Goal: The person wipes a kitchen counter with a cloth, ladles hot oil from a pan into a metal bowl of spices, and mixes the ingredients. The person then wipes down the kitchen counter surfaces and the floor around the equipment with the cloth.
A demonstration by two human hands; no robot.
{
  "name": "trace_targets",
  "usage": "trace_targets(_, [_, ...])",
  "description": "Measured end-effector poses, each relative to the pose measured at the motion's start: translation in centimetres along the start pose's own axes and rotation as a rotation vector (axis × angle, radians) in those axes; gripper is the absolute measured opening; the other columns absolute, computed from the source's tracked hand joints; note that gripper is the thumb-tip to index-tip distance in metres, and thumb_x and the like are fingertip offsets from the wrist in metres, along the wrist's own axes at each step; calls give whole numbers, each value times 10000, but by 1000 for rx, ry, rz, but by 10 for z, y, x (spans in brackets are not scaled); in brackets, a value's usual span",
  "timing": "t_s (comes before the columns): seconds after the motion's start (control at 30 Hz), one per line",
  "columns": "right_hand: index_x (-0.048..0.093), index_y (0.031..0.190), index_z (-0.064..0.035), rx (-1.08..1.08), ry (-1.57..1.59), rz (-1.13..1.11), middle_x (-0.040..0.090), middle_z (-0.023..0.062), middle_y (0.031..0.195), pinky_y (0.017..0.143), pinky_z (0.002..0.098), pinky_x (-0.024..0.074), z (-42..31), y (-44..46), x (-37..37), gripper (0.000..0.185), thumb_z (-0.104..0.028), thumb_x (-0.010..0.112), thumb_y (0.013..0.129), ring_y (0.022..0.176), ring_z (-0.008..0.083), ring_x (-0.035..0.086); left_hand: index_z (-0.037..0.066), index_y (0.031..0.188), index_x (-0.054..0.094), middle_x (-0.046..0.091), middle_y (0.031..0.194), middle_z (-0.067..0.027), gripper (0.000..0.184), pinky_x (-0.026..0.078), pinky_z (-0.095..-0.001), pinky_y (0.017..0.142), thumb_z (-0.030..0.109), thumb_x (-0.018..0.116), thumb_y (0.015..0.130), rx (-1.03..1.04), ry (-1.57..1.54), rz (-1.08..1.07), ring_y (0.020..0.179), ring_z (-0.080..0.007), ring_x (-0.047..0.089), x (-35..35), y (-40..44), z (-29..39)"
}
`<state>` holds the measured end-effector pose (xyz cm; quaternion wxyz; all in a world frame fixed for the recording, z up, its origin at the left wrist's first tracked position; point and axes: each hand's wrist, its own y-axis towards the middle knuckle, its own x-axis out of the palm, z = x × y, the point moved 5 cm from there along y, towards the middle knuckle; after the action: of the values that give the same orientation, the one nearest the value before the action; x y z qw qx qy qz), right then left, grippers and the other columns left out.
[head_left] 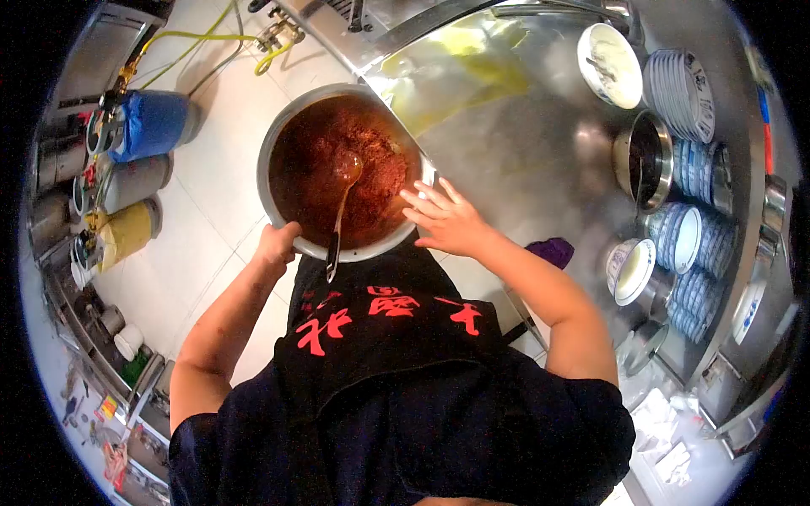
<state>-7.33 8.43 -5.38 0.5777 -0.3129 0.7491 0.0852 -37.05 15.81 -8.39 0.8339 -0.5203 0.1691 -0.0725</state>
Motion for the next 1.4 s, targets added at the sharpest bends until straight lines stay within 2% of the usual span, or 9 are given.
trace_targets(0.23, [517, 1154, -141, 80, 46, 137, 294, 56, 1384, 1038, 474, 196, 1, 10, 0, 517, -491, 537, 774, 1292, 236, 232, -20, 737, 508, 439, 532, -33, 160, 219, -251, 312, 134, 534, 698, 1, -13, 7, 350, -99, 332, 2, 1, 0])
trace_targets(0.43, [501, 1191, -122, 147, 5, 2, 265, 74, 1402, 1029, 500, 202, 25, -29, -16, 522, -448, 542, 785, 1303, 240, 218, -22, 751, 504, 453, 545, -45, 155, 236, -247, 316, 116, 531, 687, -7, 13, 14, 360, -108, 348, 1, -1, 2])
trace_targets(0.53, [459, 1219, -97, 336, -141, 337, 265, 118, 1394, 1027, 508, 190, 84, -47, -42, 574, -371, 598, 733, 1289, 282, 237, -14, 739, 499, 451, 545, -44, 140, 232, -246, 316, 114, 528, 690, -17, 9, -4, 361, -104, 343, 3, -7, 8])
trace_targets(0.63, [269, 1346, -81, 678, -202, 352, 182, 148, 1420, 1050, 485, 114, 164, -48, -66, 607, -380, 453, 851, 1309, 321, 169, -8, 740, 496, 448, 545, -41, 132, 228, -247, 315, 112, 523, 693, -18, 0, 12, 359, -102, 335, 5, -11, 11])
trace_targets(0.77, [333, 1321, -111, 825, -310, 422, 244, 136, 1399, 1036, 496, 156, 237, -50, -67, 576, -418, 451, 848, 1288, 311, 222, -9, 748, 497, 447, 548, -38, 134, 228, -246, 315, 110, 521, 693, -28, -3, 15, 359, -101, 332, 4, -7, 7])
trace_targets(0.97, [352, 1315, -147, 741, -363, 368, 256, 115, 1398, 1018, 529, 179, 238, -39, -63, 572, -449, 449, 839, 1285, 309, 230, -24, 745, 502, 445, 535, -43, 140, 226, -247, 313, 107, 519, 699, -15, 3, 37, 353, -104, 330, 4, -9, 10])
trace_targets(1.2, [311, 1344, -207, 367, -117, 152, 189, 65, 1436, 1049, 527, 63, 75, 20, -33, 717, -523, 531, 739, 1329, 277, 125, -33, 760, 502, 446, 534, -46, 152, 219, -245, 310, 107, 519, 702, -14, -2, 33, 347, -103, 325, 4, -9, 8])
trace_targets(1.27, [266, 1363, -180, 163, -25, 320, 133, 61, 1450, 1060, 511, 37, 34, 33, -14, 785, -562, 527, 730, 1338, 270, 86, -33, 763, 502, 449, 537, -49, 154, 217, -246, 310, 107, 520, 702, -7, -16, 33, 348, -103, 326, 2, -6, 6])
trace_targets(1.4, [415, 1271, -155, 8, 44, 151, 210, 45, 1425, 1048, 505, 127, 5, 27, 4, 671, -556, 528, 745, 1318, 254, 166, -33, 769, 501, 449, 540, -52, 161, 217, -246, 312, 112, 524, 702, -44, -12, 39, 349, -104, 326, 3, -8, 7])
